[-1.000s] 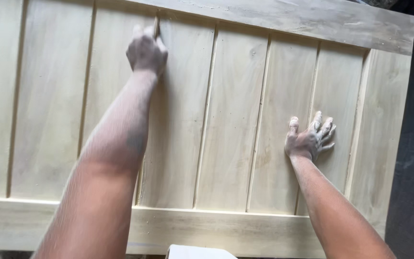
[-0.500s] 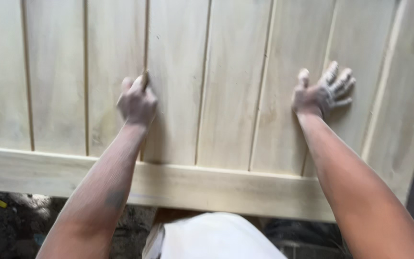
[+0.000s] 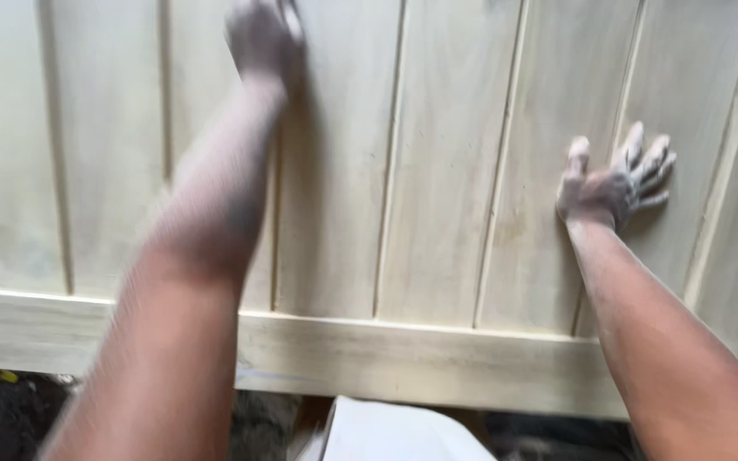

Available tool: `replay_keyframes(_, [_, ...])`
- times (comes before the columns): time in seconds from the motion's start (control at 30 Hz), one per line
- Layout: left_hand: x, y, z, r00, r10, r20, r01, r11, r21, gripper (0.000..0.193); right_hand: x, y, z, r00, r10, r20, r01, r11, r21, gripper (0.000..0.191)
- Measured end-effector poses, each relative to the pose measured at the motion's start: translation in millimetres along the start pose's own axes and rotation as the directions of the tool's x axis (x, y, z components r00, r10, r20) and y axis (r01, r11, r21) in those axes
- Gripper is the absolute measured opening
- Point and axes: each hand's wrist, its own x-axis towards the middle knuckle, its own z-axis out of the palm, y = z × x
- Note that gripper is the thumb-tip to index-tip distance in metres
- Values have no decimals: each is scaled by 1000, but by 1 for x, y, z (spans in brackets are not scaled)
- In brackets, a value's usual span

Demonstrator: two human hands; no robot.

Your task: The person sands the surface and decorative grooves of a wooden door using a piece of sandpaper by hand.

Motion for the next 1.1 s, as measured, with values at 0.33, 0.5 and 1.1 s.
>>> replay_keyframes(0.33, [-255,22,-159,903,-315,293,327,945,9,28,-2,-2,-22,1000,-14,18,13,999,38,92])
replay_keyframes(0.5, [-219,48,-120,876,-326,355,410,891,-193,25,0,3,-13,1000,-14,-7,14,999,47,92])
replay_keyframes(1.1, [15,171,23,953,-179,243,210,972,-107,17,20,13,2,1000,18,-8,-18,999,-37,91])
